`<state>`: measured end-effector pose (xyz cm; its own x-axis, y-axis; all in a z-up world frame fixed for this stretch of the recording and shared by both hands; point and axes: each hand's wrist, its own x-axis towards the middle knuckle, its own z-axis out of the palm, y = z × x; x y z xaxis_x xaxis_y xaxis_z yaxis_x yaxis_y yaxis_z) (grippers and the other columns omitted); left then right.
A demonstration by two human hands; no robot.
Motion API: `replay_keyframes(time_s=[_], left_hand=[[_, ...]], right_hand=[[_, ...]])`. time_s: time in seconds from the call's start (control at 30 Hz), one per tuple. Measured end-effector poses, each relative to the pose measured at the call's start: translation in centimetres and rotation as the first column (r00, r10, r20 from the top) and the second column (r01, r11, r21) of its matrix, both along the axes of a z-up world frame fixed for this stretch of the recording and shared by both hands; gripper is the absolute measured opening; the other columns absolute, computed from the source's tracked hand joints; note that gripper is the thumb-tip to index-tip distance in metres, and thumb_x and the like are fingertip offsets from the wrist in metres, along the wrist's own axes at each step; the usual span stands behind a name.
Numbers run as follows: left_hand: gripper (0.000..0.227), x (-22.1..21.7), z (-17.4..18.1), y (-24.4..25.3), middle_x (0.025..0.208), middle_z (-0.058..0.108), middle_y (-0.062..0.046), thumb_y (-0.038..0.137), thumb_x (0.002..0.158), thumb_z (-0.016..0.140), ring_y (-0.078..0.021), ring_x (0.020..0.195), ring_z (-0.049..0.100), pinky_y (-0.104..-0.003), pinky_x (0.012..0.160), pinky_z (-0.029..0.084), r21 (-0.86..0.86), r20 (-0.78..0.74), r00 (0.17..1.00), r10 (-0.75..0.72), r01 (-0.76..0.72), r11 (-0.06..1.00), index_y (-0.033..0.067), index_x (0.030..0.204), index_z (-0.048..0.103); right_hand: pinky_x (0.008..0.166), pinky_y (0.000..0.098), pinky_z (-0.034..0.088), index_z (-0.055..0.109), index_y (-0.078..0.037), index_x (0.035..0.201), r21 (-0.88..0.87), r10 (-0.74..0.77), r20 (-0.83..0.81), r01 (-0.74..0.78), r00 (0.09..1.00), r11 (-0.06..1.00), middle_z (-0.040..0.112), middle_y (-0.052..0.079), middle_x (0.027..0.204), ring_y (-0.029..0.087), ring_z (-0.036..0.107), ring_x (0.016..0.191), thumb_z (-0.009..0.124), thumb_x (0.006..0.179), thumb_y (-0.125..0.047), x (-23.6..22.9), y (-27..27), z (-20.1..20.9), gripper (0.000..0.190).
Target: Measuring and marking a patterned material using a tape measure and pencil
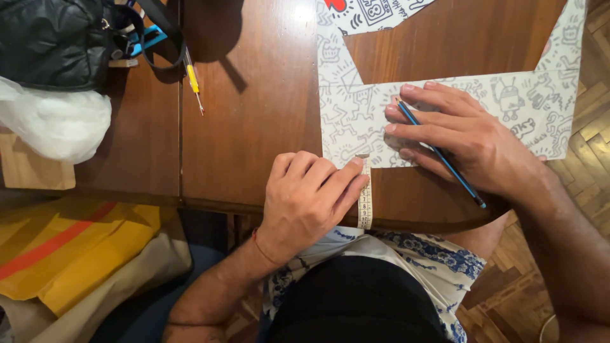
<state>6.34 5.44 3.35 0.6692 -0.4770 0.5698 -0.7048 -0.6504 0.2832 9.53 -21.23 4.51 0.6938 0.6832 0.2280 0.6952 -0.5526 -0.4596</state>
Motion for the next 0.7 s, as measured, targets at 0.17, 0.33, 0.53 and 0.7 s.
replay_keyframes(time_s=[0.17,0.33,0.53,0.7], left_hand=[[0.011,0.1,-0.1,0.0,0.077,0.053,0.002,0.026,0.100,0.079,-0.0197,0.072,0.050,-0.034,0.071,0.037,-0.004,0.005,1.000,-0.008,0.008,1.000,0.0153,0.103,0.077],[0.015,-0.1,-0.2,0.0,0.078,0.050,-0.001,0.023,0.101,0.078,-0.0228,0.070,0.047,-0.036,0.072,0.042,-0.028,-0.011,0.999,-0.048,0.047,0.998,0.0083,0.104,0.076],[0.018,0.0,-0.4,0.1,0.078,0.051,-0.002,0.024,0.102,0.076,-0.0236,0.072,0.048,-0.037,0.071,0.043,-0.003,0.004,0.998,-0.055,0.055,0.998,0.0064,0.105,0.076],[0.021,-0.2,-0.5,0.1,0.078,0.049,-0.003,0.025,0.104,0.073,-0.0225,0.073,0.047,-0.036,0.074,0.046,0.039,0.006,0.998,-0.067,0.066,0.997,0.0046,0.107,0.076]], right_hand=[[0.123,0.0548,0.038,0.065,-0.005,0.127,-0.016,-0.011,-0.009,0.011,1.000,1.000,0.068,0.011,0.139,0.038,0.055,0.142,0.071,0.096,-0.011,0.0,0.0,0.1,0.031],[0.124,0.0540,0.037,0.064,-0.007,0.131,-0.023,-0.013,-0.013,0.012,1.000,1.000,0.066,0.009,0.142,0.036,0.054,0.144,0.072,0.096,-0.012,0.0,-0.4,-0.5,0.036],[0.124,0.0540,0.037,0.064,-0.006,0.132,-0.026,-0.025,-0.031,0.024,0.999,0.999,0.065,0.009,0.143,0.037,0.053,0.144,0.071,0.096,-0.013,0.0,-0.4,-0.5,0.037],[0.120,0.0559,0.041,0.062,-0.005,0.135,0.003,-0.058,0.020,0.058,0.998,0.998,0.066,0.015,0.142,0.038,0.055,0.141,0.062,0.099,-0.029,-0.1,-1.2,-1.5,0.044]])
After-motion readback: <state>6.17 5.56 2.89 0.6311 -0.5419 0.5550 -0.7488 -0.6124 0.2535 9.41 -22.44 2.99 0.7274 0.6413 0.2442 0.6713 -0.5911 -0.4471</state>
